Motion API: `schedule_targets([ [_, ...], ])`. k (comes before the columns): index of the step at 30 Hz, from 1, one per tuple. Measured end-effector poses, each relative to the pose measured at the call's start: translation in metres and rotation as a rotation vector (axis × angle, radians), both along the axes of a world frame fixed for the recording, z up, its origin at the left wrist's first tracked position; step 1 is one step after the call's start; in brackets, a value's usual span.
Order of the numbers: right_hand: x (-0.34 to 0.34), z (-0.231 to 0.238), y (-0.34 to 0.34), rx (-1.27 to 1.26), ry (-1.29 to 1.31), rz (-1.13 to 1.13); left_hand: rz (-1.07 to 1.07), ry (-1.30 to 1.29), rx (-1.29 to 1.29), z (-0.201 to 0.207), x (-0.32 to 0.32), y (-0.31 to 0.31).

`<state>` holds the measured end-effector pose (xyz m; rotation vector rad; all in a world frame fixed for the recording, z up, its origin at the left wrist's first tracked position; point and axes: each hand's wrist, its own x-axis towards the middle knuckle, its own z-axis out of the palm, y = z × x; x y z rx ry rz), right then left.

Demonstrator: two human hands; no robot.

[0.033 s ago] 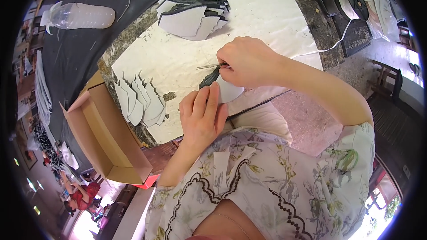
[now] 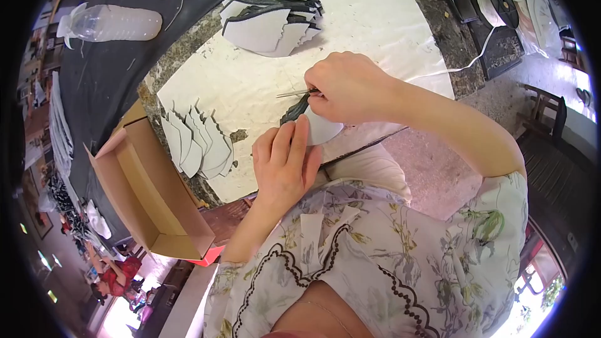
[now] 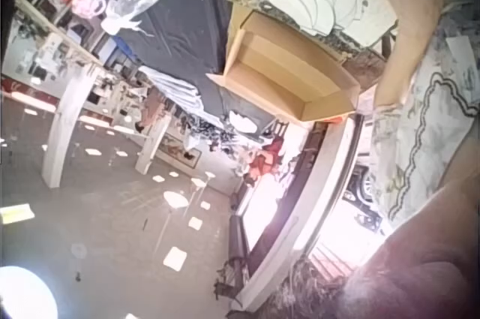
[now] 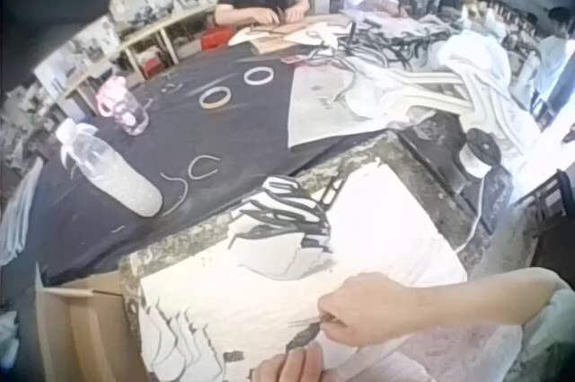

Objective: Trimming excess threads or material from shoe components using snips.

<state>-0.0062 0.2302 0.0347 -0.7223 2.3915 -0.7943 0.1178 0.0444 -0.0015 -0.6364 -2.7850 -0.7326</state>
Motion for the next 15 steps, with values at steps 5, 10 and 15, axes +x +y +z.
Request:
schedule_targets([
  [5,-0.006,0.000,0.005,-0.089,0.026,0.025,-0.040,-0.021,-0.118,0.014,-0.011,0.006],
  [10,-0.030,0.003,0.017,-0.085,-0.269,0.043,-0.046,0.020,-0.197,0.015,-0.012,0.008],
  [15,-0.020,0.001,0.014,-0.103,-0.090,0.001,-0.035,0.036,-0.205,0.015,-0.012,0.008],
])
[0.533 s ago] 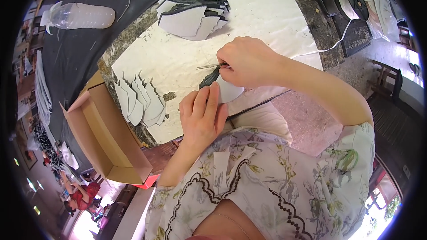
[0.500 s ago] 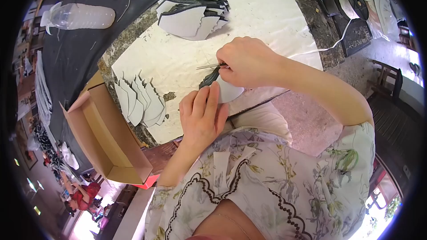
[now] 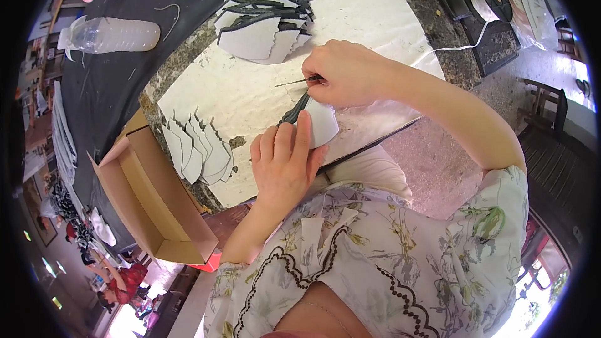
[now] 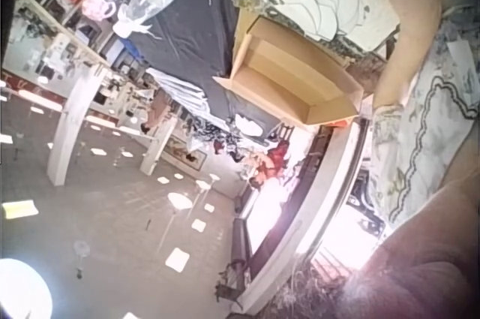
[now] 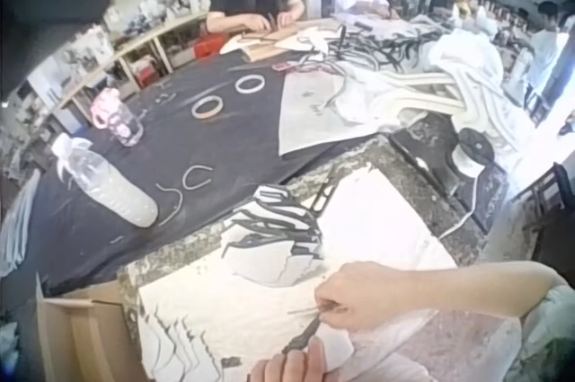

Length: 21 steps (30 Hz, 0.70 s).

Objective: Trimming excess threads or material from shoe components using snips.

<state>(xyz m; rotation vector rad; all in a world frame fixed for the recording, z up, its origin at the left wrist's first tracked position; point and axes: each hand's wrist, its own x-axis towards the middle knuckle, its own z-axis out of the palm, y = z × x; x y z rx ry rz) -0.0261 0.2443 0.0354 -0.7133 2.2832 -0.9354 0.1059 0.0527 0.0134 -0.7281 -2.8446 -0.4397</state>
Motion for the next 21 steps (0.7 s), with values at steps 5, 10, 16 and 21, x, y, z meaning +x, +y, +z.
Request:
schedule_targets([
  [5,0.006,-0.002,0.000,0.017,0.083,-0.030,-0.038,-0.102,0.110,0.004,-0.012,0.006],
  [10,0.001,0.001,0.012,-0.017,-0.002,-0.064,-0.058,-0.092,0.050,0.003,-0.014,0.009],
  [16,0.002,-0.006,0.015,-0.007,0.064,-0.082,-0.064,-0.029,0.055,0.001,-0.019,0.011],
  [21,0.000,-0.003,0.018,0.041,0.008,-0.128,-0.083,-0.048,0.001,0.002,-0.023,0.013],
])
